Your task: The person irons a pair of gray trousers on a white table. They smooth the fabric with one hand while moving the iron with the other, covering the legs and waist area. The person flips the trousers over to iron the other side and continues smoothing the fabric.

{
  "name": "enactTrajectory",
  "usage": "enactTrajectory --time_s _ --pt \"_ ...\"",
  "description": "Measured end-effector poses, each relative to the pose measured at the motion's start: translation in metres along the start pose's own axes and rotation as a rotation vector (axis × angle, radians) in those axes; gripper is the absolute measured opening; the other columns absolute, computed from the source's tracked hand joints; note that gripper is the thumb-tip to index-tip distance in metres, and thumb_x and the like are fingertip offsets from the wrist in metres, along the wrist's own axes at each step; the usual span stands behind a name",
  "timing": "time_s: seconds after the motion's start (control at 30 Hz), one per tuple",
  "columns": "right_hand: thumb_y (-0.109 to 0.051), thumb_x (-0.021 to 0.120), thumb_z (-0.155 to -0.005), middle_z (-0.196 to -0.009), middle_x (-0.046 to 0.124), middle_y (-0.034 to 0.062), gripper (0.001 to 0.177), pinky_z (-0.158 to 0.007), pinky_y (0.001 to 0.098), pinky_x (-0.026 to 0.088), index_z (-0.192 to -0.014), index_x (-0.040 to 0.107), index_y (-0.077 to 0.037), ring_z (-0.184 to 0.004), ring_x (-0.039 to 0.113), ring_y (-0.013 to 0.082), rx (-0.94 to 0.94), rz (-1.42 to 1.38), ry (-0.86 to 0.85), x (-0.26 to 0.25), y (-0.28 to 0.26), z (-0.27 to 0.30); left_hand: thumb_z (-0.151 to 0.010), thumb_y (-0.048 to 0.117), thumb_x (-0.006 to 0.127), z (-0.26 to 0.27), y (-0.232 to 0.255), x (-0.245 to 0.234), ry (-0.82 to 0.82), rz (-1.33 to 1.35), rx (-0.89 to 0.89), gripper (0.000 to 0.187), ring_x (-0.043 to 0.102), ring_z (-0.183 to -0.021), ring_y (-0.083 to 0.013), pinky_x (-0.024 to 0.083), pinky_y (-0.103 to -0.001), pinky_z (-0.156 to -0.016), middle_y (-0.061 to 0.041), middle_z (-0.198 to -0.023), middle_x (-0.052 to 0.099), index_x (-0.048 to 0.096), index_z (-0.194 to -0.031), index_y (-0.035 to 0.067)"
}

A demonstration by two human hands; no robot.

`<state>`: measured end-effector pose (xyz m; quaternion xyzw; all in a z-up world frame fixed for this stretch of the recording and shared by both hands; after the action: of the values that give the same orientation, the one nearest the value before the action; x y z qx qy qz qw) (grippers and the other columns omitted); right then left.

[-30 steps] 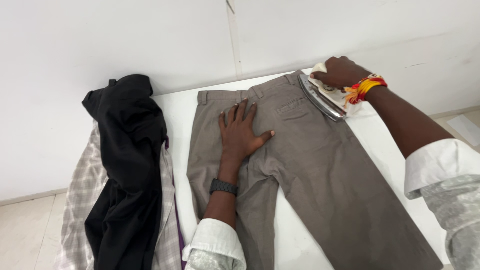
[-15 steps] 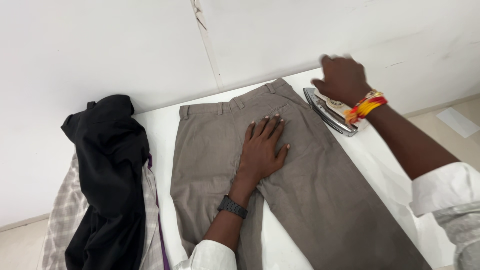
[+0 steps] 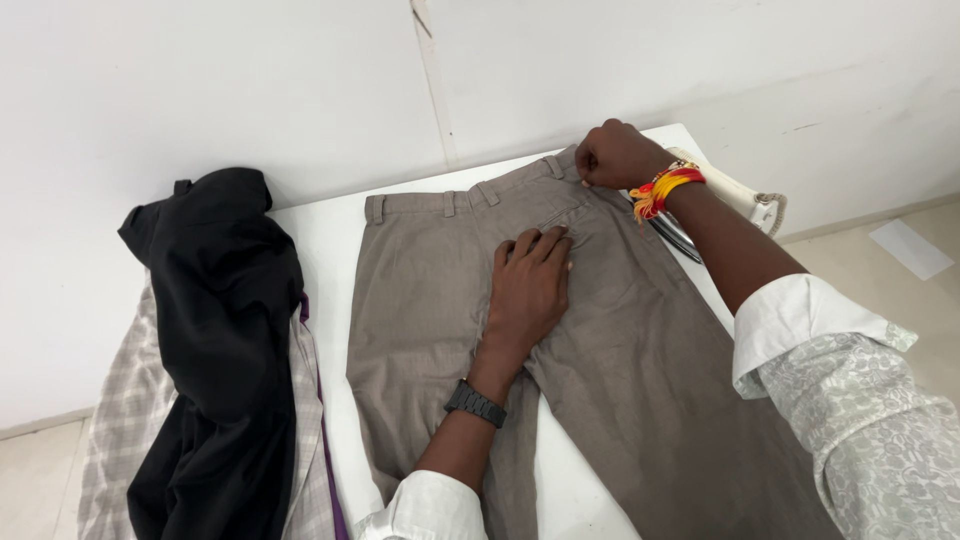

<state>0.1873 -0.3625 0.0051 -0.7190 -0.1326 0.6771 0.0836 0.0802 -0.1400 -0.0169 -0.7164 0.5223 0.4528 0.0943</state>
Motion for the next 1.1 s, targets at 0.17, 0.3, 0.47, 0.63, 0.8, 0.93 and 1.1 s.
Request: enactTrajectory --time_s 0.17,0.3,0.47,0.63,0.8,0.93,1.1 --pt "-0.011 0.077 -0.076 -0.078 0.077 0.0147 0.007 -0.077 0.0387 0.060 -0.080 0.078 -0.005 -0.073 0.075 0.0295 0.068 0.011 0.003 0.002 0.008 -0.006 -0.098 0.010 0.058 0.001 -0.004 0.002 0.008 -0.021 -0.001 0.027 0.055 -0.129 -0.0267 0.038 -0.050 -0.109 -0.006 -0.139 0.064 0.069 -0.122 0.007" --pt "-0.010 0.075 -0.075 -0.078 0.075 0.0176 0.006 -0.080 0.0397 0.061 -0.077 0.079 -0.007 -0.075 0.075 0.0327 0.179 0.069 0.018 0.004 0.010 -0.008 -0.099 0.011 0.058 0.002 -0.003 0.003 0.015 -0.012 -0.001 0.025 0.055 -0.128 -0.0267 0.038 -0.050 -0.108 -0.006 -0.138 0.064 0.068 -0.121 0.007" --pt "-0.012 0.076 -0.072 -0.080 0.074 0.0203 0.009 -0.081 0.0421 0.060 -0.079 0.079 -0.007 -0.078 0.072 0.0369 0.100 0.087 0.174 0.006 0.007 -0.018 -0.097 0.011 0.060 0.003 -0.001 -0.004 0.042 -0.001 -0.001 0.025 0.055 -0.128 -0.0254 0.038 -0.048 -0.107 -0.004 -0.138 0.065 0.068 -0.120 0.008" --pt "-0.014 0.081 -0.069 -0.080 0.075 0.0181 0.012 -0.081 0.0444 0.059 -0.079 0.080 -0.008 -0.082 0.071 0.0372 0.072 0.054 0.238 0.009 0.014 -0.030 -0.097 0.012 0.062 0.003 -0.002 -0.005 0.060 0.028 -0.012 0.024 0.055 -0.128 -0.0241 0.038 -0.047 -0.109 -0.002 -0.138 0.065 0.069 -0.120 0.010" --pt "-0.011 0.080 -0.073 -0.083 0.075 0.0184 0.009 -0.083 0.0436 0.061 -0.080 0.080 -0.008 -0.084 0.073 0.0359 0.108 0.106 0.098 0.014 0.017 -0.037 -0.096 0.013 0.062 0.003 -0.005 0.001 0.047 0.010 -0.012 0.024 0.055 -0.128 -0.0243 0.038 -0.047 -0.108 -0.003 -0.138 0.065 0.069 -0.119 0.009" --pt "-0.005 0.077 -0.069 -0.081 0.075 0.0160 0.008 -0.080 0.0446 0.060 -0.076 0.080 -0.008 -0.088 0.071 0.0354 -0.098 0.263 0.170 0.020 0.009 -0.043 -0.098 0.012 0.061 0.004 -0.007 0.004 0.055 0.025 -0.025 0.023 0.055 -0.128 -0.0243 0.037 -0.046 -0.109 -0.003 -0.138 0.065 0.070 -0.119 0.010" --pt "-0.010 0.076 -0.078 -0.083 0.074 0.0166 0.006 -0.078 0.0445 0.060 -0.082 0.080 -0.008 -0.081 0.072 0.0357 -0.085 0.386 0.151 0.012 0.021 -0.037 -0.098 0.013 0.062 0.005 -0.007 0.005 0.054 0.009 -0.022 0.023 0.055 -0.127 -0.0238 0.037 -0.046 -0.109 -0.002 -0.138 0.065 0.070 -0.120 0.010"
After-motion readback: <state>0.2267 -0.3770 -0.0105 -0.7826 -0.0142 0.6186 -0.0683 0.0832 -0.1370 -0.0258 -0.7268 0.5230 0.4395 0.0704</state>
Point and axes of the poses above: each hand's wrist, its own z-axis away from the middle knuckle, its own x-axis out of the palm, y = z × x, the point moved 6 cm from there along -z, towards the middle knuckle
